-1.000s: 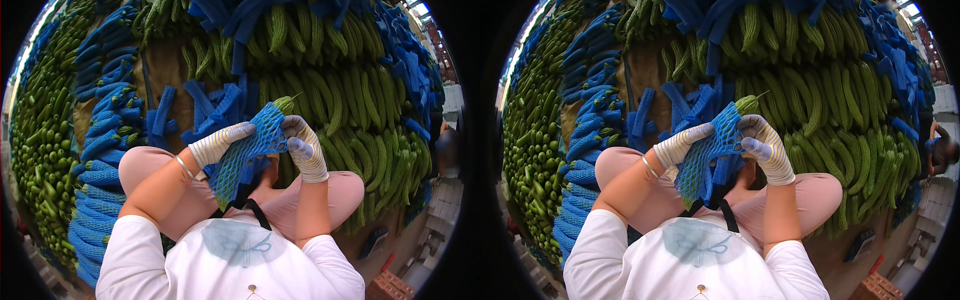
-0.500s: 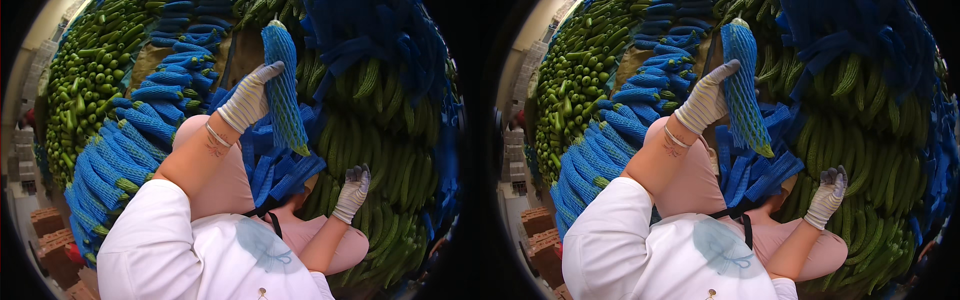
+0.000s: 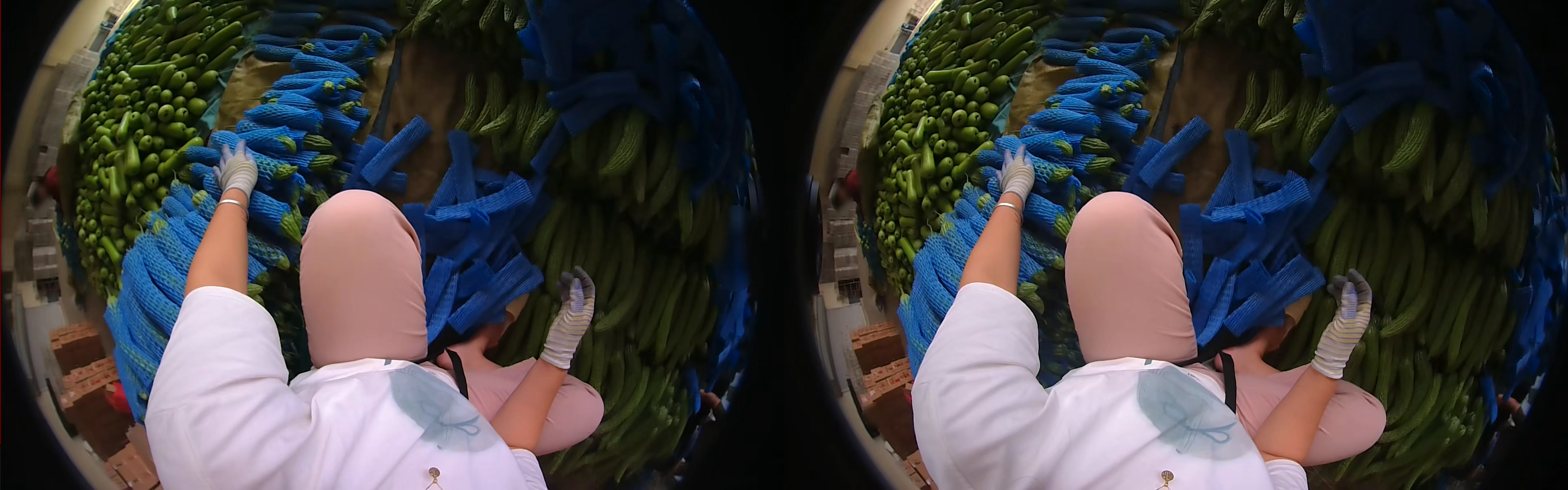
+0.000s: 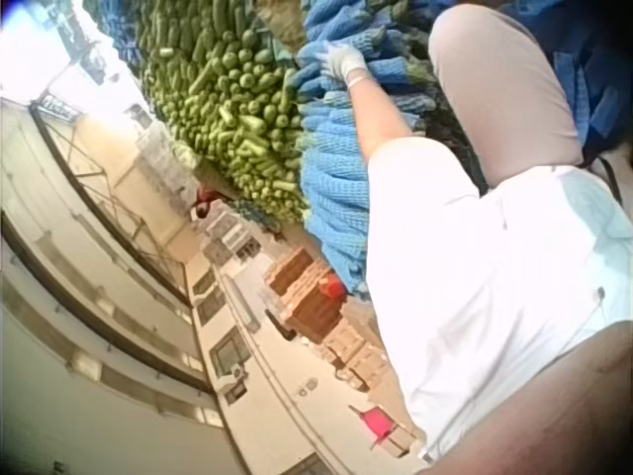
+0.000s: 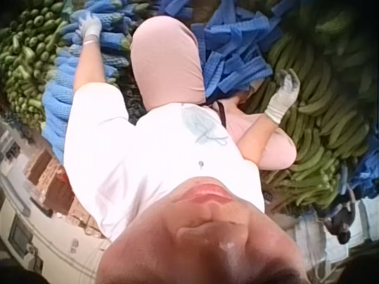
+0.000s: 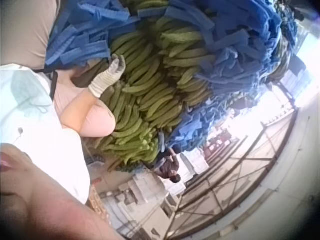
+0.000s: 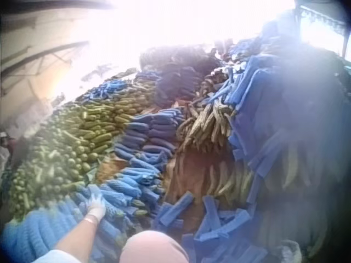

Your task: Placing blue foam protective netting over individual bitter melons for shipping.

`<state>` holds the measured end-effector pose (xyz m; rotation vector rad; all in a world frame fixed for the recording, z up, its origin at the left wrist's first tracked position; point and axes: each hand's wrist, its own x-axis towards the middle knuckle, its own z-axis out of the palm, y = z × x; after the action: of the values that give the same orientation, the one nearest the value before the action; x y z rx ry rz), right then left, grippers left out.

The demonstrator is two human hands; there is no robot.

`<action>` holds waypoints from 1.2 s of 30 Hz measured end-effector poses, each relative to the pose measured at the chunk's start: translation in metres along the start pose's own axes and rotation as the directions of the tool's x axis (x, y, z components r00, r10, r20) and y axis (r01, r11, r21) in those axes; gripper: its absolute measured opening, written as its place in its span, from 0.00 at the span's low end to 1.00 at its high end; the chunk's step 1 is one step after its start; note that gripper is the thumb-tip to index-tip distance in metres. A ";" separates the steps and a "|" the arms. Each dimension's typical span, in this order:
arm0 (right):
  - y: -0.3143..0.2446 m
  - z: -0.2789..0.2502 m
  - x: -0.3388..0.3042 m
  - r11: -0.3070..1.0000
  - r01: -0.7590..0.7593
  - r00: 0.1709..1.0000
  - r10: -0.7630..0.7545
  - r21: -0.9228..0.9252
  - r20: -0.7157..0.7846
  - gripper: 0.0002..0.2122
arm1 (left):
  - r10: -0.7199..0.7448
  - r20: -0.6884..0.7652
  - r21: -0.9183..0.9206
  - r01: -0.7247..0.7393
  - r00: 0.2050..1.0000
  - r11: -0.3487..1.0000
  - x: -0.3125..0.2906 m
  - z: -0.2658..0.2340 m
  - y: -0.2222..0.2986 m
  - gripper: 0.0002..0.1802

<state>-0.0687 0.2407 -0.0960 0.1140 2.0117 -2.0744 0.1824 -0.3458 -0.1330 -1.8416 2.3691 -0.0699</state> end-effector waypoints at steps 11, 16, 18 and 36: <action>0.085 0.052 0.011 0.360 0.154 0.926 0.272 -0.920 0.262 0.36 | 0.485 -0.180 -0.881 -0.359 0.856 0.308 -0.040 -0.078 0.118 0.22; 0.118 0.069 -0.005 0.292 0.197 0.873 0.382 -0.936 0.303 0.29 | 0.867 -0.181 -0.934 -0.358 0.465 -0.003 -0.191 -0.158 0.210 0.21; 0.116 0.072 -0.009 0.369 0.151 0.876 0.381 -0.917 0.297 0.20 | 0.937 -0.315 -0.703 -0.701 0.152 -0.122 -0.224 -0.159 0.225 0.20; -0.038 0.011 -0.068 0.958 0.134 0.963 -0.186 0.253 0.194 0.23 | 0.986 0.154 -0.988 0.011 0.065 0.154 -0.380 -0.129 0.265 0.05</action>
<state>-0.0104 0.2387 -0.0429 -0.2328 1.6908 -2.3087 0.0018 0.0813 -0.0062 -0.1008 1.9332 2.0301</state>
